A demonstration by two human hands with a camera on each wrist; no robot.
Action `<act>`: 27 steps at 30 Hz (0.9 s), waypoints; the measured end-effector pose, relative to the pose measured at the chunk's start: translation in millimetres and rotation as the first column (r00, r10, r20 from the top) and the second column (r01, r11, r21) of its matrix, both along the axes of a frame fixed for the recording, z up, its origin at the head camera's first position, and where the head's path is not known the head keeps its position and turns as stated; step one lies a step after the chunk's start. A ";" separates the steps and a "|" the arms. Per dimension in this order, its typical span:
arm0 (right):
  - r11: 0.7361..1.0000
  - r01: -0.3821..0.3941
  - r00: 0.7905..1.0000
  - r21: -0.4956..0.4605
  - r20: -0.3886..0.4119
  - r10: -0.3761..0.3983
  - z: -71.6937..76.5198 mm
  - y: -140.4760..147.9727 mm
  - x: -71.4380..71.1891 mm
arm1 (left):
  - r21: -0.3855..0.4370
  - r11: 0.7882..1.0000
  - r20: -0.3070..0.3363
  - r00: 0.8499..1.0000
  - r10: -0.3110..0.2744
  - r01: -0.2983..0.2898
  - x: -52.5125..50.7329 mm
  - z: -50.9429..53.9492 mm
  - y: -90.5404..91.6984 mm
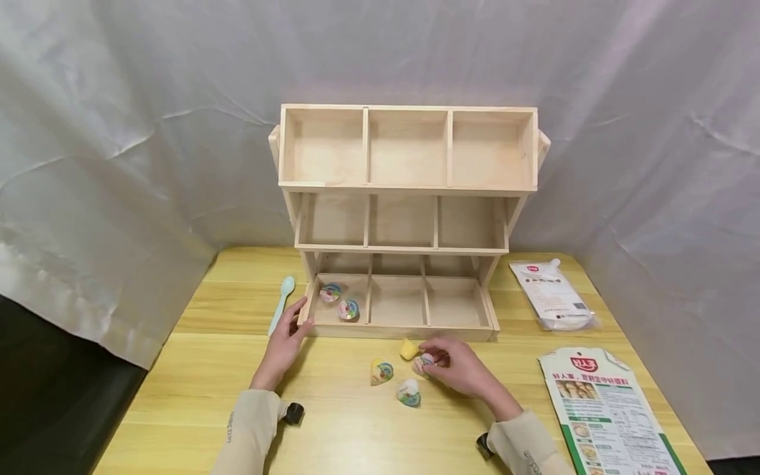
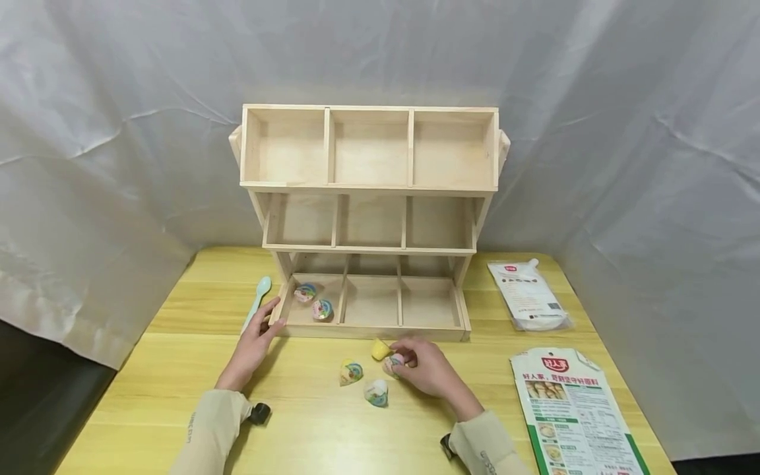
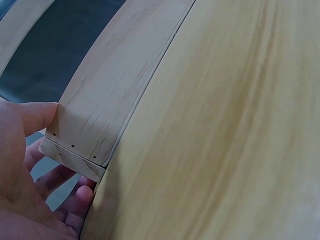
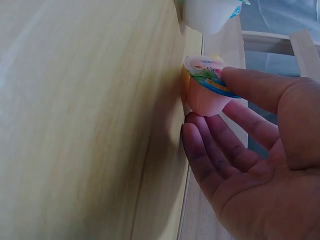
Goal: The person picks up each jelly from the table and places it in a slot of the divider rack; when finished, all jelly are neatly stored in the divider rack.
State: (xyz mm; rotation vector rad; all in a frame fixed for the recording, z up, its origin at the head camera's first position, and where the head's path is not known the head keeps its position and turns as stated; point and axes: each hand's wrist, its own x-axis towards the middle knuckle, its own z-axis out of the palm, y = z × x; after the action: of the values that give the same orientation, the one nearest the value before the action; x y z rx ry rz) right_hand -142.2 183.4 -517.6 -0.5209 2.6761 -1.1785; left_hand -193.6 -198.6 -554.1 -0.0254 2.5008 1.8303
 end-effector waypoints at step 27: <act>0.999 0.050 0.998 0.006 -0.043 -0.050 10.1 0.1 0.6 | -0.008 1.000 0.036 0.999 -0.004 0.005 4.5 17.3 3.5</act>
State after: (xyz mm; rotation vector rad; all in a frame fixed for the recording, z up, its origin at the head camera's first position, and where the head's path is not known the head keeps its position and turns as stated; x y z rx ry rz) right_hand -141.6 183.4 -507.5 -0.4860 2.7437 -1.1838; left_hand -189.1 -195.1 -536.7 -0.0521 2.4821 1.8021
